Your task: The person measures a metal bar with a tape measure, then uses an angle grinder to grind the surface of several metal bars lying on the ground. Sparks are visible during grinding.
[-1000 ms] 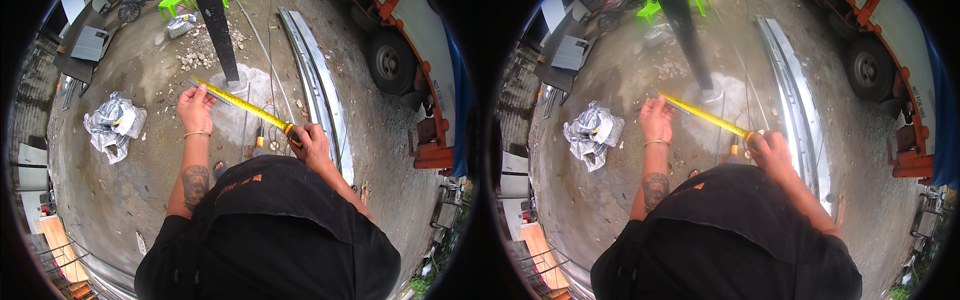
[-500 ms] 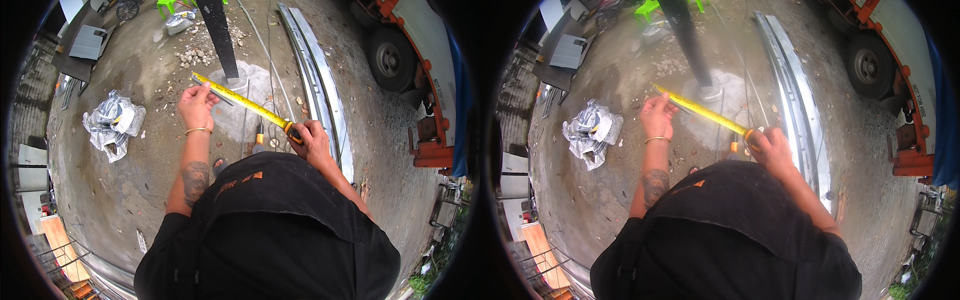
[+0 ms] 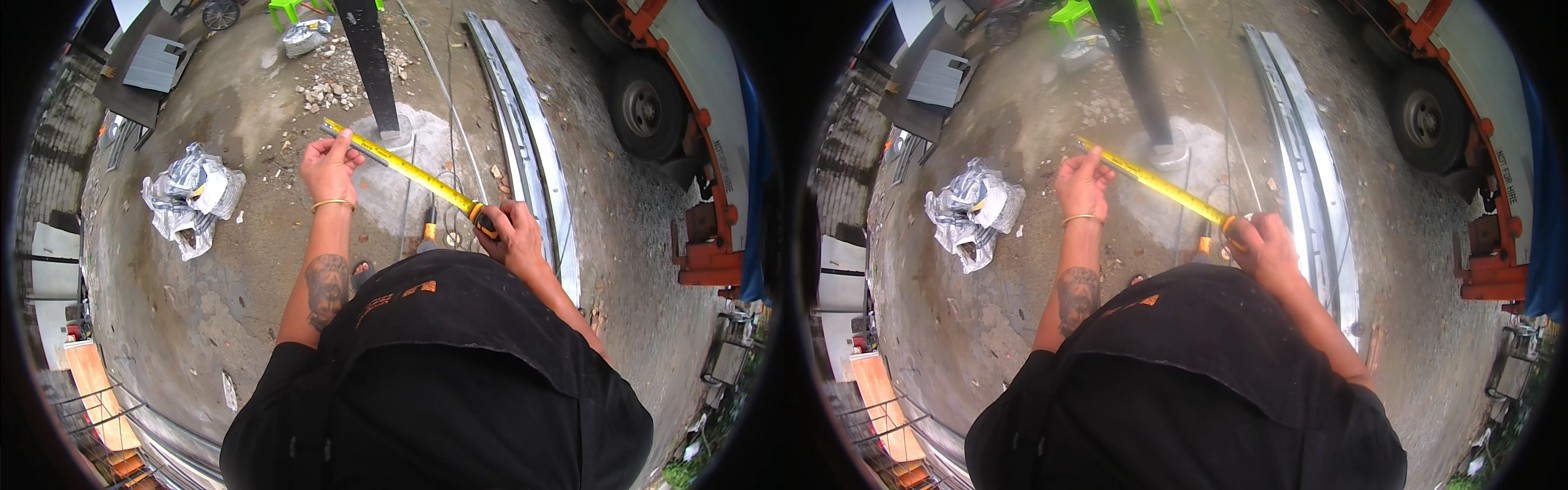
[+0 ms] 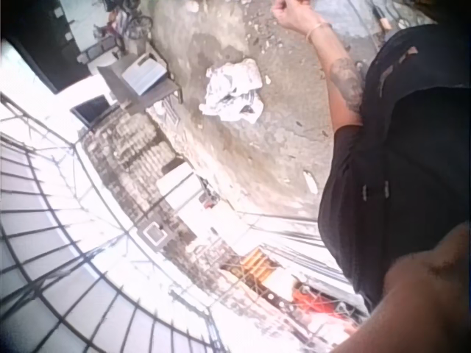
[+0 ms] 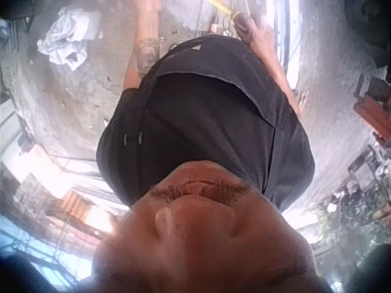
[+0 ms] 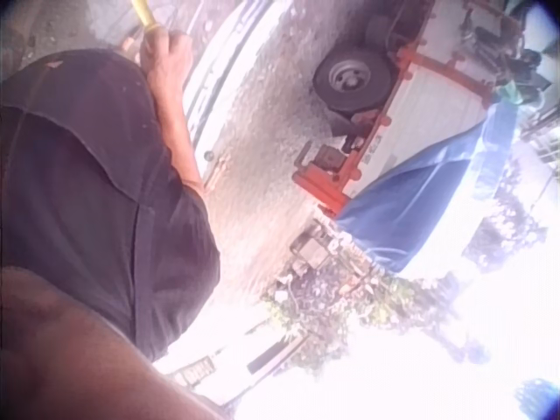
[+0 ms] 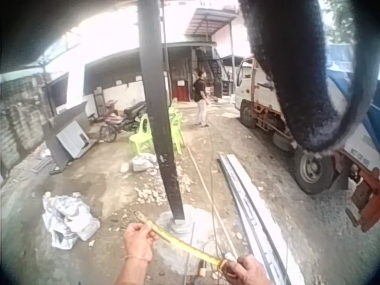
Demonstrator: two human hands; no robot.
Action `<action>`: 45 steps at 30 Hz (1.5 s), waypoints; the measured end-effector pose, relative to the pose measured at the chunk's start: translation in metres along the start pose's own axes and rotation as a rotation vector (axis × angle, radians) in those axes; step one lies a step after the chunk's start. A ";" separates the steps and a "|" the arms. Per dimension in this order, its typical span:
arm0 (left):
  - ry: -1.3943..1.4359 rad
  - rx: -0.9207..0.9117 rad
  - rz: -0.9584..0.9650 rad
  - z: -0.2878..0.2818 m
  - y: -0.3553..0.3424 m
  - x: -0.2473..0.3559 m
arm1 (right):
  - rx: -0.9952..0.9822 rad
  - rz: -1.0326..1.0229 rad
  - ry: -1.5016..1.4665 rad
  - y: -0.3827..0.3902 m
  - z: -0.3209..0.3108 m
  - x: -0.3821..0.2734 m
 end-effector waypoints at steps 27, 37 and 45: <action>0.058 -0.143 -0.003 -0.017 0.007 0.017 | 0.085 -0.125 0.032 -0.011 -0.012 -0.002; 0.040 -0.098 0.058 -0.013 0.004 0.012 | 0.106 -0.135 0.000 -0.014 -0.015 -0.003; 0.027 -0.072 0.077 -0.015 0.000 0.007 | 0.128 -0.120 -0.011 -0.017 -0.017 -0.008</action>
Point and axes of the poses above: each hand's wrist, its own y-axis away from the middle knuckle, its own z-axis out of the palm, x = y × z, the point moved 3 cm from there along -y, towards the middle knuckle, and after that the axes turned 1 degree about -x, right-handed, at the moved point
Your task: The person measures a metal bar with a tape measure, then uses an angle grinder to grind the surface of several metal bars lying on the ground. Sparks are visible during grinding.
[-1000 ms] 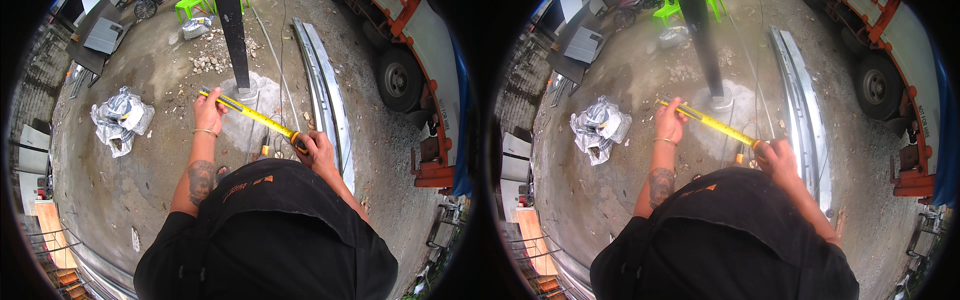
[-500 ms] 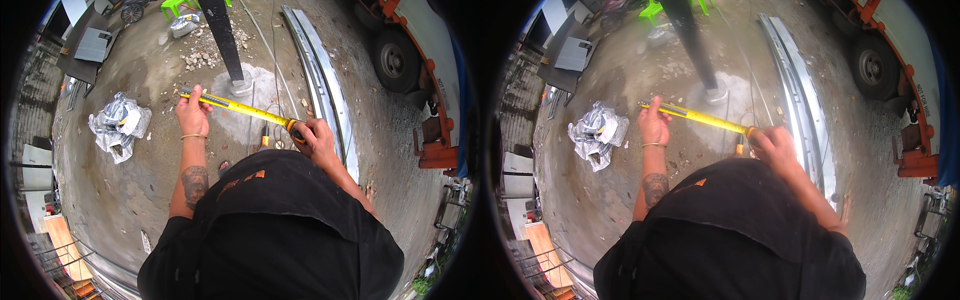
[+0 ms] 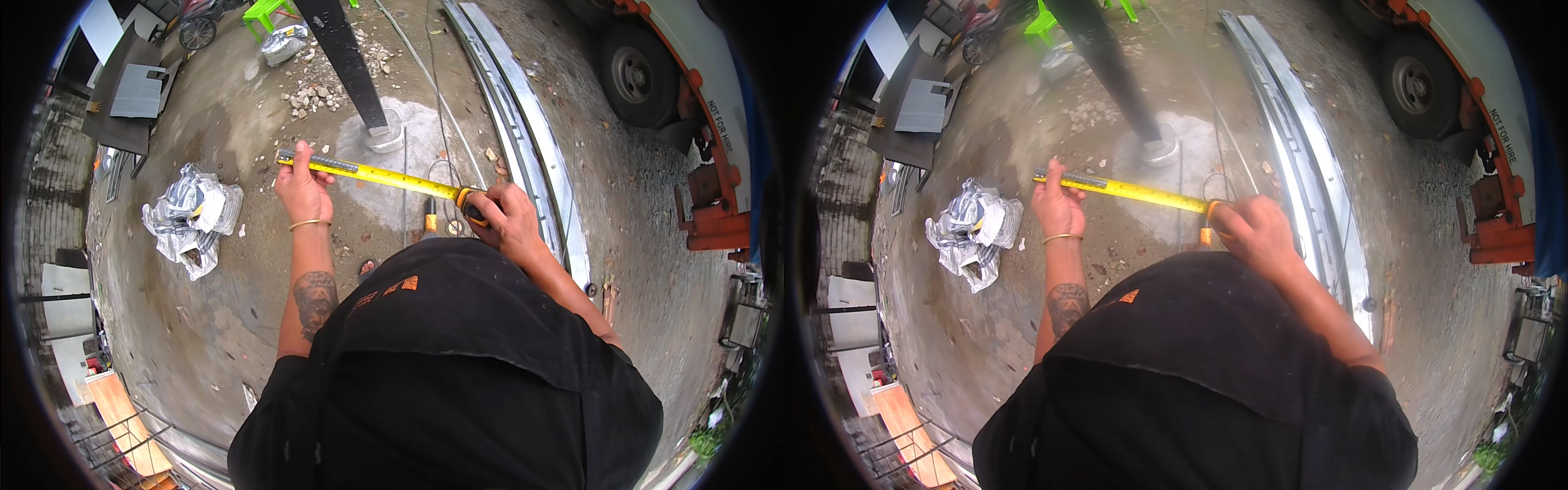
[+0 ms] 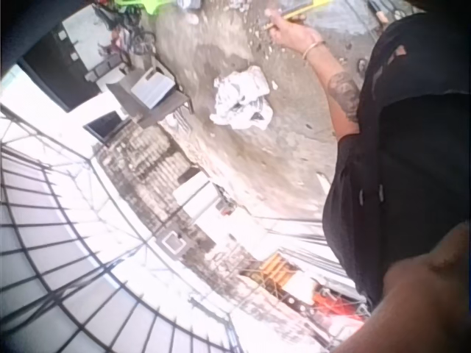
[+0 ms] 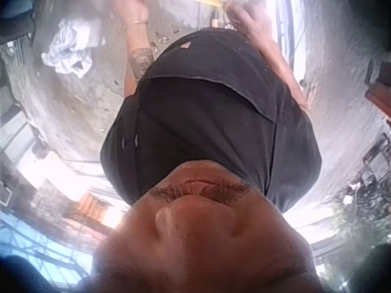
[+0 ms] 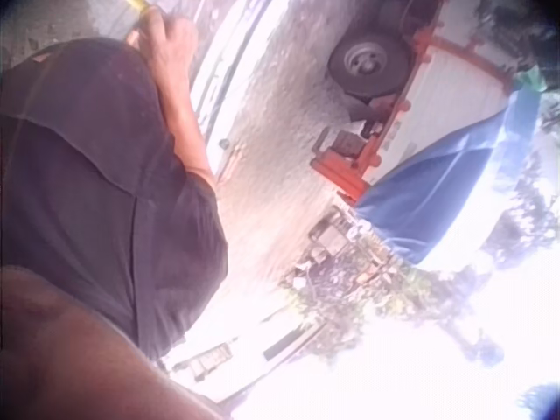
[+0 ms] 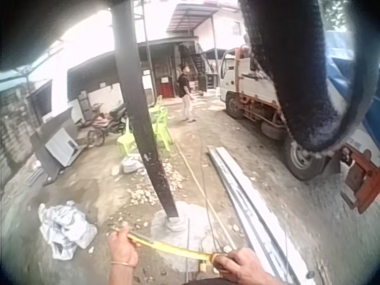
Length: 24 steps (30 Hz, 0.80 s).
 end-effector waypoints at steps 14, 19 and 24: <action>0.021 0.030 0.032 0.004 -0.003 -0.008 | -0.050 -0.012 -0.037 0.003 0.001 0.002; 0.102 0.051 -0.016 0.006 -0.005 -0.011 | -0.109 0.008 -0.055 0.005 0.002 0.002; 0.185 -0.006 -0.097 -0.001 -0.014 -0.023 | -0.175 0.043 -0.089 0.012 0.007 0.008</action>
Point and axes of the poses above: each hand's wrist, its own y-axis away from the middle knuckle, its own z-axis out of the palm, x = y × z, the point moved 3 cm from there along -y, towards the middle knuckle, and after that the axes turned 1 degree about -x, right-handed, at the moved point
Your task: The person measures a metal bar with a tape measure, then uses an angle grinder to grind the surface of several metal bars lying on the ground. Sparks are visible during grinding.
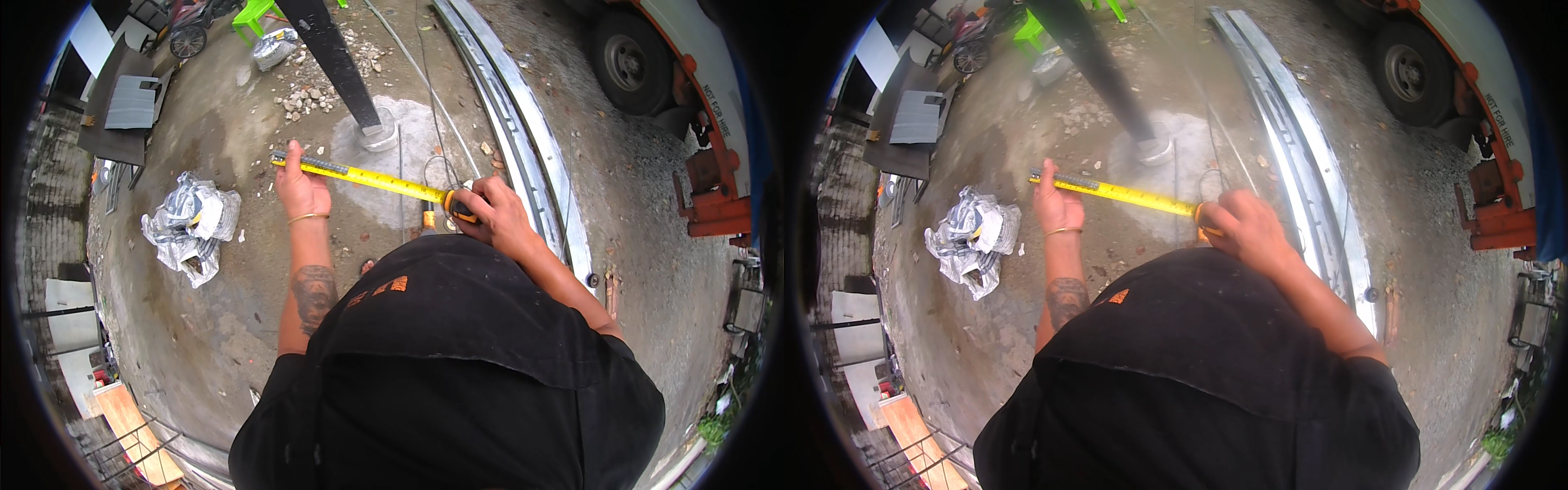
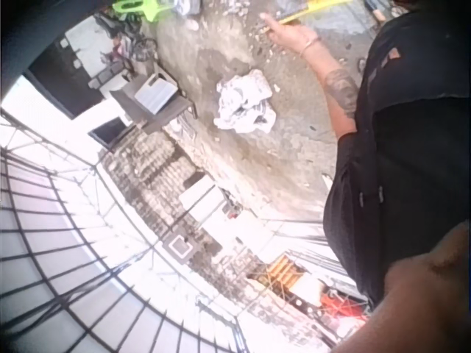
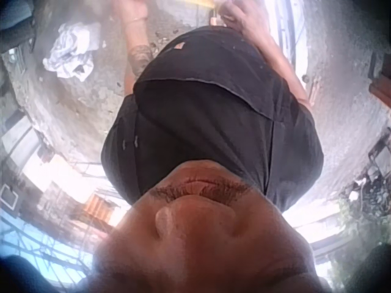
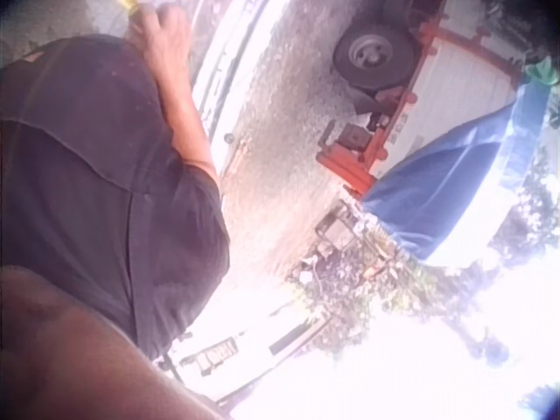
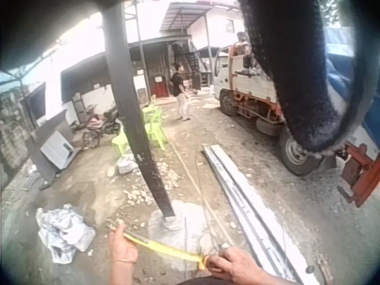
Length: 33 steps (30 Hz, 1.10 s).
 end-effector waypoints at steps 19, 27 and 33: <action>0.152 -0.304 -0.636 -0.034 0.019 -0.114 | -0.432 0.351 -0.249 0.019 0.021 0.022; -0.292 -0.286 -0.836 -0.060 0.018 -0.131 | -0.526 0.433 -0.136 0.020 0.017 0.023; -0.612 -0.540 -0.757 -0.093 0.036 -0.140 | -0.420 0.467 0.026 0.029 0.026 0.026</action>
Point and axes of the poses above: each hand's wrist, its own y-axis away from the middle knuckle, its own z-axis out of the palm, x = y × z, the point moved 3 cm from there along -y, towards the middle knuckle, and after that the axes turned 1 degree about -x, right-handed, at the moved point
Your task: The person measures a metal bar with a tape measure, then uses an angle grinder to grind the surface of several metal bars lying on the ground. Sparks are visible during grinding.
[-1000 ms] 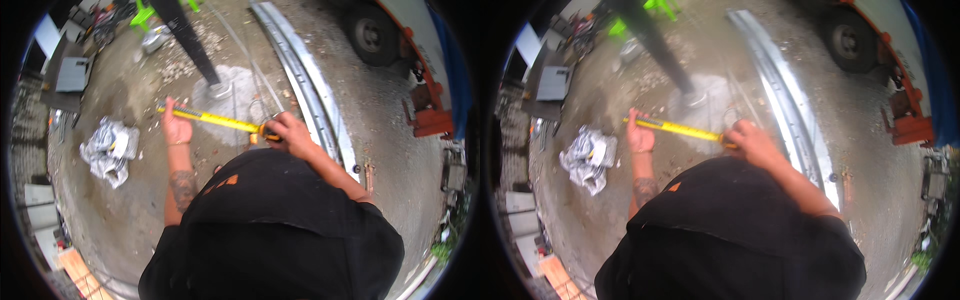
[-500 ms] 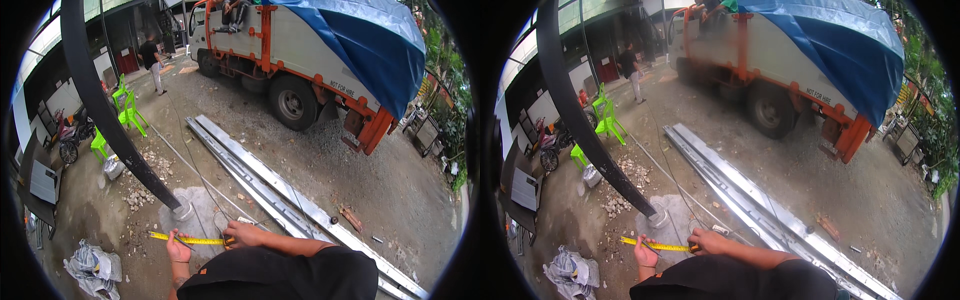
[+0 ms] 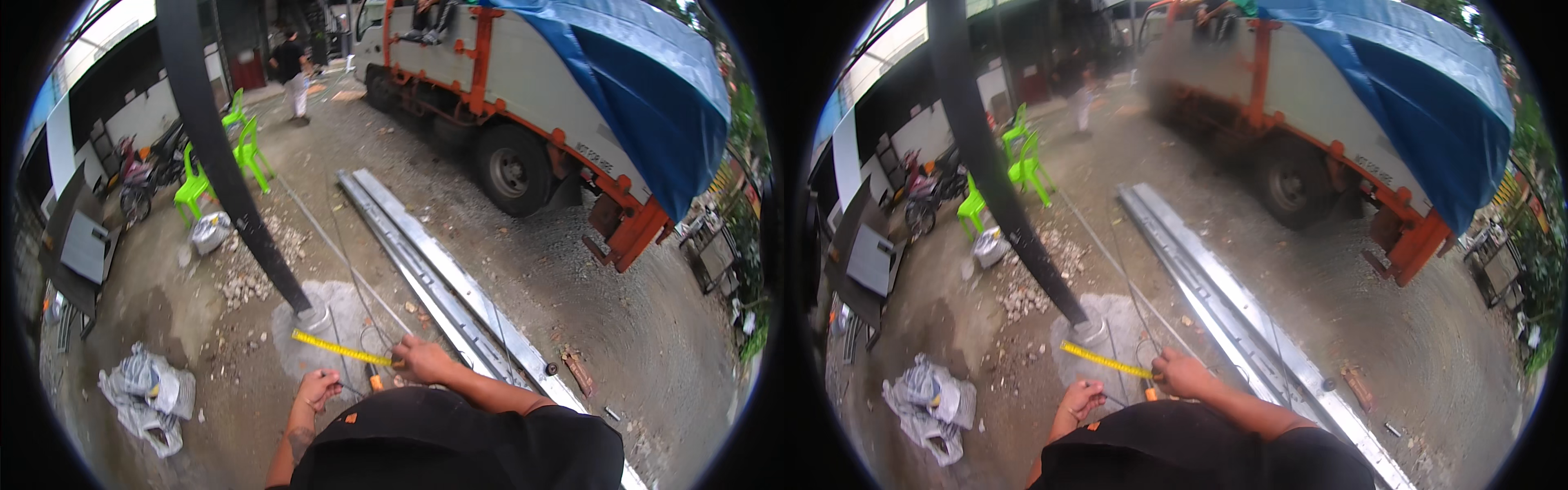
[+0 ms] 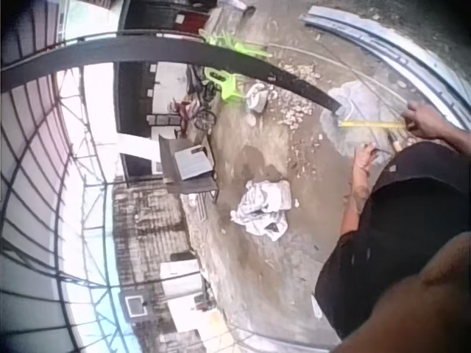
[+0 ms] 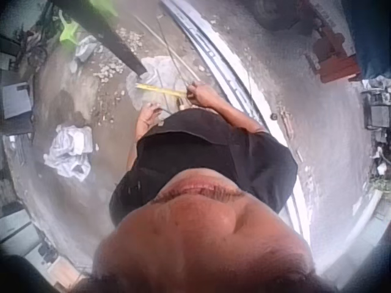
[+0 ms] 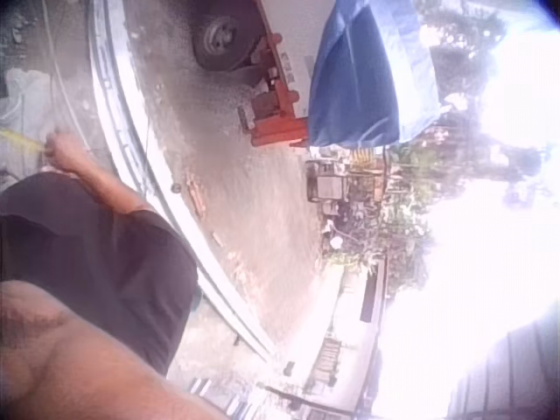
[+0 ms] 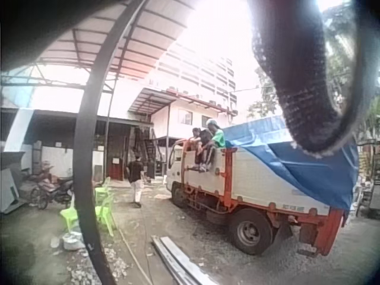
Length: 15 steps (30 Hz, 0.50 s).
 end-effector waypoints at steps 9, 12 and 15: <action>-0.111 0.527 0.152 -0.085 0.019 -0.009 | -0.078 0.583 -0.116 0.039 0.068 0.129; -0.028 0.754 0.119 -0.140 0.054 -0.057 | -0.229 0.750 -0.220 0.069 0.093 0.153; -0.071 0.881 0.068 -0.174 0.079 -0.113 | -0.207 0.826 -0.312 0.095 0.132 0.172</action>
Point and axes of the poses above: each hand's wrist, its own y-axis away from the middle knuckle, its own z-axis out of the palm, x = y × z, the point moved 3 cm from there along -y, towards the middle knuckle, and after that the axes turned 1 degree about -x, right-handed, at the moved point
